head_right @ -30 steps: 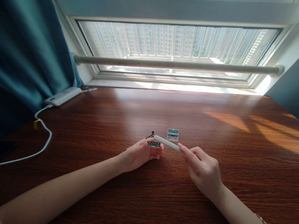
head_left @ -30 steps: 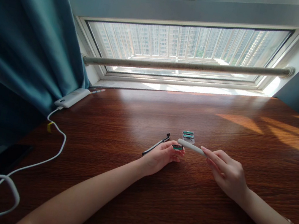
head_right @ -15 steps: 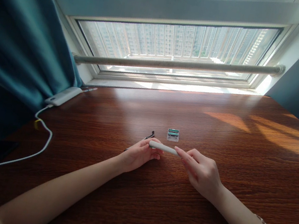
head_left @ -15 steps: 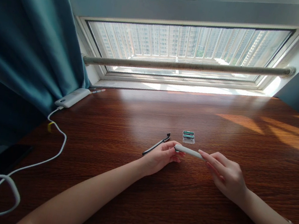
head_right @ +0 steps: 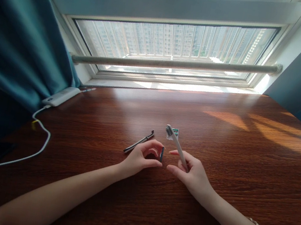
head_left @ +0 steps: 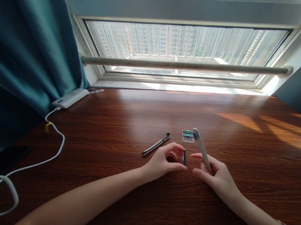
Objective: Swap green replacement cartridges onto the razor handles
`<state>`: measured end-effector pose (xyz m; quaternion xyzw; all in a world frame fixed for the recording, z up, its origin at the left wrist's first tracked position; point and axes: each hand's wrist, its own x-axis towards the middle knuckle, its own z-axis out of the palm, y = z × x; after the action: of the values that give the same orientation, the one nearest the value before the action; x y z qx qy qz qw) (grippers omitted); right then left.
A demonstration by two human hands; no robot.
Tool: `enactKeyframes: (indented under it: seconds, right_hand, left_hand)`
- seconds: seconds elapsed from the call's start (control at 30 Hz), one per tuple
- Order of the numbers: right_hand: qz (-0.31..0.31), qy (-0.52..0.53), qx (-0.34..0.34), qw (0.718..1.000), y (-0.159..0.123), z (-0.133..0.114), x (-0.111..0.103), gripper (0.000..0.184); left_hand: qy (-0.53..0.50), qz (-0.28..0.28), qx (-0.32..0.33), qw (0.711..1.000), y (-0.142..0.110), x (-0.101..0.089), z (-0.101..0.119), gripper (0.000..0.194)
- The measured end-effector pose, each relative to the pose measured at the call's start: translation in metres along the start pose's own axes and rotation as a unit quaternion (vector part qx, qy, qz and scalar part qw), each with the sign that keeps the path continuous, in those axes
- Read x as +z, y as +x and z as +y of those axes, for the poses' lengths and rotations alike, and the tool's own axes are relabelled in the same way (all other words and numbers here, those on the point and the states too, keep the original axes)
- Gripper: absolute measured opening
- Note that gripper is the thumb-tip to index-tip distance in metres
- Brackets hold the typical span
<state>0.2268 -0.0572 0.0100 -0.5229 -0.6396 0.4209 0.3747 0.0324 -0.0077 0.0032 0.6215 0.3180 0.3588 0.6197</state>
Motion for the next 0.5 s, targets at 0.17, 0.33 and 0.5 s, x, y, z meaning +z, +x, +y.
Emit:
enactKeyframes:
  seconds: [0.17,0.33,0.5]
  right_hand:
    - [-0.043,0.051,0.008,0.998,-0.0011,-0.0036,0.0091,0.051]
    - [-0.032,0.036,0.002,0.999,-0.0009,-0.0009,0.0093,0.043]
    - [-0.025,0.004,-0.039,0.999,-0.0018,-0.001,0.0079,0.044]
  left_hand:
    - [0.133,-0.015,0.06,0.989,-0.0057,0.003,0.0041,0.037]
    - [0.189,-0.031,0.105,0.976,-0.0055,0.0046,0.0048,0.033]
    - [0.183,-0.025,0.093,0.978,-0.0067,0.0062,0.0048,0.04]
